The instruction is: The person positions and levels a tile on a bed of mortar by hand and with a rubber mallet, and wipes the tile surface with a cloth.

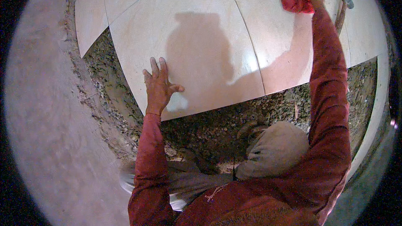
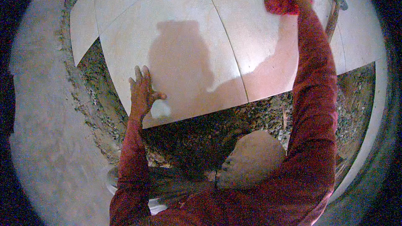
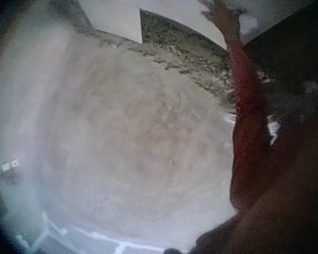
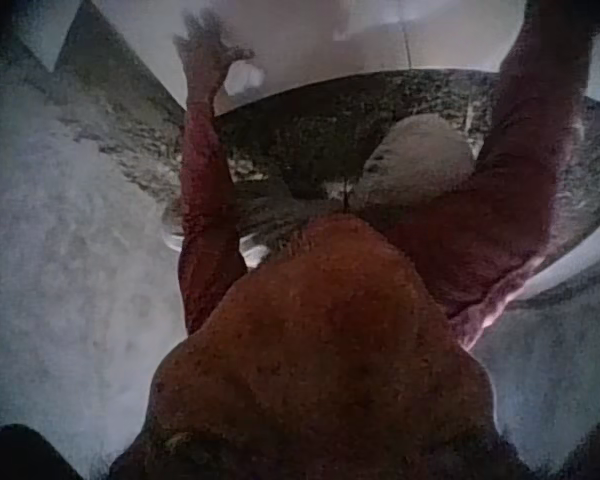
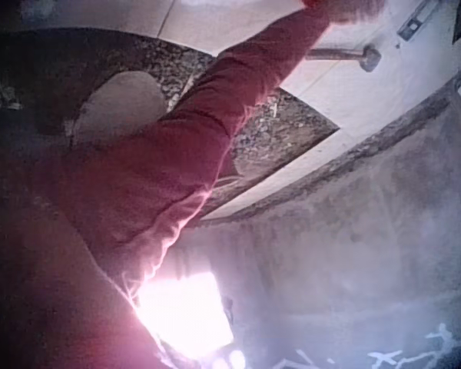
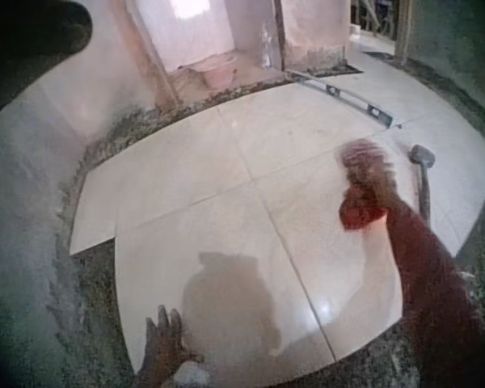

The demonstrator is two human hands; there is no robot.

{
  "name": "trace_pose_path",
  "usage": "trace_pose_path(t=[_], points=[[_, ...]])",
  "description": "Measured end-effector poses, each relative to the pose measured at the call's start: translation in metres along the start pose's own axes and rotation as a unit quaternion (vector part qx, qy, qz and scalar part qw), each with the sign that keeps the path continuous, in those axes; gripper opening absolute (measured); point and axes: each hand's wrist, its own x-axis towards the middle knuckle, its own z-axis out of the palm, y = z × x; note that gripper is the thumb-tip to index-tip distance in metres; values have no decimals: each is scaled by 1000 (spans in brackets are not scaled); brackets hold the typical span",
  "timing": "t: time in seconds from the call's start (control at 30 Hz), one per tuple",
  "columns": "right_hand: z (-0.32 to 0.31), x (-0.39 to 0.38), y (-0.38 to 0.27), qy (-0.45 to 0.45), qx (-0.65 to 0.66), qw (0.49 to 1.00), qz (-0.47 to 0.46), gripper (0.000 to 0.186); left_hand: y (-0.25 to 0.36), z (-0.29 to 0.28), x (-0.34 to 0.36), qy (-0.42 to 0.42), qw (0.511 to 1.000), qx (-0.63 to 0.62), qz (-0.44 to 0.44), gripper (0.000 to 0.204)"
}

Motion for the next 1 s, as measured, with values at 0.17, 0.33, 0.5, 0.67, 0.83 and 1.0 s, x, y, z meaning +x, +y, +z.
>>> trace_pose_path(t=[0.17,0.33,0.5,0.67,0.83,1.0], points=[[15,50,-110,19,-17,998,-55,53,-5,-1,-1,-6,1000,23,5,130],[-18,28,-176,-68,-43,996,-33,50,-14,8,-3,4,1000,18,5,132],[16,-76,-149,-34,-82,986,-138,39,-9,12,4,5,1000,30,-8,136],[-44,-192,-181,-89,-70,986,-120,34,-27,23,4,-6,998,51,-28,138],[-85,-329,-174,-70,-60,986,-142,44,-28,27,13,-13,998,53,-36,136],[-159,-388,-154,-337,57,926,-159,41,-16,26,10,-20,999,36,-25,122]])
